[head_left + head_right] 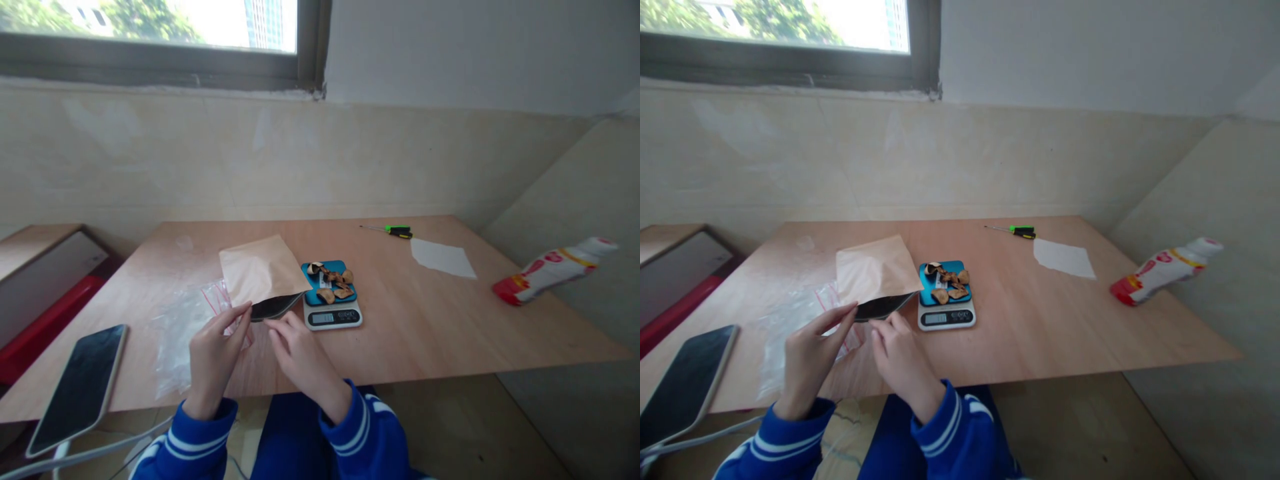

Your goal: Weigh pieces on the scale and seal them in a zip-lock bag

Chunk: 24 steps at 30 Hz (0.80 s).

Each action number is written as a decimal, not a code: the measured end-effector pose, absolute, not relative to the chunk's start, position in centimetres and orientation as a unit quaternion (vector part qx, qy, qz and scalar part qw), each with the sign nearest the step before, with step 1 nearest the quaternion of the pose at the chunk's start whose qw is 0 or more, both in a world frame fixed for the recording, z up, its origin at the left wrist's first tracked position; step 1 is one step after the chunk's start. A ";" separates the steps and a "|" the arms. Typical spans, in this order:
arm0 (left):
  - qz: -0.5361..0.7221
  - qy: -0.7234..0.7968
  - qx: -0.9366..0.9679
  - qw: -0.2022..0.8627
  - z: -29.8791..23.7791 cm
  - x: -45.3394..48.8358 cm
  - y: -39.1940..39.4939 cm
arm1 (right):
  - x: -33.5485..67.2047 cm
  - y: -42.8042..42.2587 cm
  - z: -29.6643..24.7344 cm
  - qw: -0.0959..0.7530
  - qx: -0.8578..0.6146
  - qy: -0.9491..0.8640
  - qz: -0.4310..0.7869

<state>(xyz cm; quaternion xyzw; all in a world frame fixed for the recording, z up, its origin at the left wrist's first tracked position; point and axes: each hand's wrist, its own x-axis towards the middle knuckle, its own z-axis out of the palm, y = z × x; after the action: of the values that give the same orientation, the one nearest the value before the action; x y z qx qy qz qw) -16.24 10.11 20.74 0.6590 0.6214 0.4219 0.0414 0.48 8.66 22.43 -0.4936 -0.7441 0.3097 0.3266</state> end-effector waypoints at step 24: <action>0.467 0.597 0.645 0.098 20.5 -15.8 9.5 | -3.3 12.2 22.6 0.054 -0.602 -0.772 0.195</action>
<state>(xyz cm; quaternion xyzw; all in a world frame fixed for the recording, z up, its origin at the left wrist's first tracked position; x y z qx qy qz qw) -15.78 9.52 20.49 0.6449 0.5973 0.4666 0.0981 -3.29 12.22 22.65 -0.6025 -0.7721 0.1948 0.0543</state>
